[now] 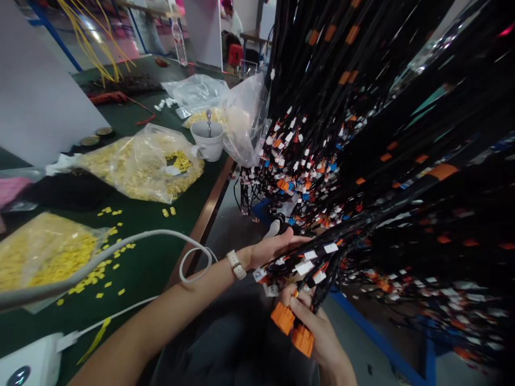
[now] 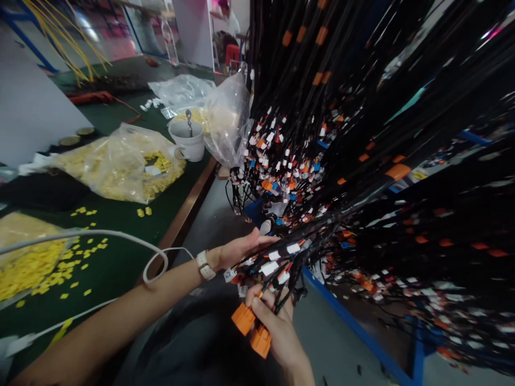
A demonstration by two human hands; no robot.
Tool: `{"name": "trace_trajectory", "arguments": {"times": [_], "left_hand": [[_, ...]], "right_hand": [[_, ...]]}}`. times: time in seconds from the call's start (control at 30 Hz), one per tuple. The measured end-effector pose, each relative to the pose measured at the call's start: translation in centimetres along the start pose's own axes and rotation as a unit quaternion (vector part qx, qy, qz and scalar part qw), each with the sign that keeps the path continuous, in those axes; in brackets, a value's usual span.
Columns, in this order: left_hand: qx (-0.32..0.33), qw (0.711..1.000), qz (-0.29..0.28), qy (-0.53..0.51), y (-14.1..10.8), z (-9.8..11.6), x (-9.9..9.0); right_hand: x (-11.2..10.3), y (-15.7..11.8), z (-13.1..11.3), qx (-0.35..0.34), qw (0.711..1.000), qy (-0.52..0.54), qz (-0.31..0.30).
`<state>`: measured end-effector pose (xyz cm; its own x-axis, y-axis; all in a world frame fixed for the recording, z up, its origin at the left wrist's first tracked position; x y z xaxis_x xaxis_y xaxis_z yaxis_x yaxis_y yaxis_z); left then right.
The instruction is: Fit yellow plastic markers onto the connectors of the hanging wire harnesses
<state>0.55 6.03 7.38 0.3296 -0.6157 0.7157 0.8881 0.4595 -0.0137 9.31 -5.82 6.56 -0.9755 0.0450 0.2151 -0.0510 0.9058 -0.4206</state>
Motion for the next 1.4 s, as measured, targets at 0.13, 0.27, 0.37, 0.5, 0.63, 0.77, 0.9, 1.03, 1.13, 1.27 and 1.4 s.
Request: {"name": "trace_trajectory", "arguments": {"times": [0.13,0.27,0.37,0.5,0.63,0.77,0.9,1.03,1.13,1.27,1.4], "left_hand": [[0.013,1.0,0.01,-0.002,-0.3,0.3,-0.5],[0.047,0.999,0.01,0.009,-0.6,1.1,-1.0],[0.044,0.999,0.026,0.018,-0.8,1.4,-1.1],[0.032,0.998,0.048,0.024,-0.9,1.7,-1.2],[0.03,0.997,0.041,0.06,-0.9,2.0,-0.9],[0.019,0.995,0.028,0.096,-0.8,2.0,-0.4],[-0.008,0.995,0.019,0.098,-0.9,1.9,0.2],[-0.032,0.997,-0.006,0.073,-1.0,1.9,0.8],[-0.055,0.997,-0.016,0.05,-1.0,1.9,0.9],[-0.068,0.997,-0.026,0.029,-0.9,1.7,0.9],[-0.065,0.997,-0.032,0.016,-0.7,1.3,0.8]], "right_hand": [[-0.7,0.4,0.6,0.022,0.999,0.038,-0.005],[-1.9,0.7,0.8,0.035,0.999,0.039,0.006],[-3.3,1.2,1.0,0.024,0.999,0.001,0.034],[-6.1,1.7,1.8,0.006,0.992,-0.064,0.113],[-8.1,1.8,1.8,-0.028,0.977,-0.16,0.14],[-8.8,2.0,1.6,-0.036,0.958,-0.255,0.127],[-9.0,2.3,1.6,-0.043,0.941,-0.309,0.129],[-8.9,2.0,0.9,-0.023,0.908,-0.395,0.139],[-9.2,0.9,-0.5,0.03,0.84,-0.506,0.192],[-9.5,-0.5,-2.5,0.0,0.815,-0.523,0.248],[-8.2,-1.7,-4.6,-0.206,0.812,-0.431,0.335]]}}
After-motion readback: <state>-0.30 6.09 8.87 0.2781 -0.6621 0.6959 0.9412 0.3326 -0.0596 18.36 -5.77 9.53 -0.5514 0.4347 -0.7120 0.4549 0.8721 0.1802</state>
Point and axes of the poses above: each hand's wrist, its own y-axis towards the middle knuckle, its own x-axis out of the palm, z = x × y, the point moved 4 cm from there along y, towards the middle knuckle, and after that the axes turned 4 degrees about -z, right-handed, at the moved point
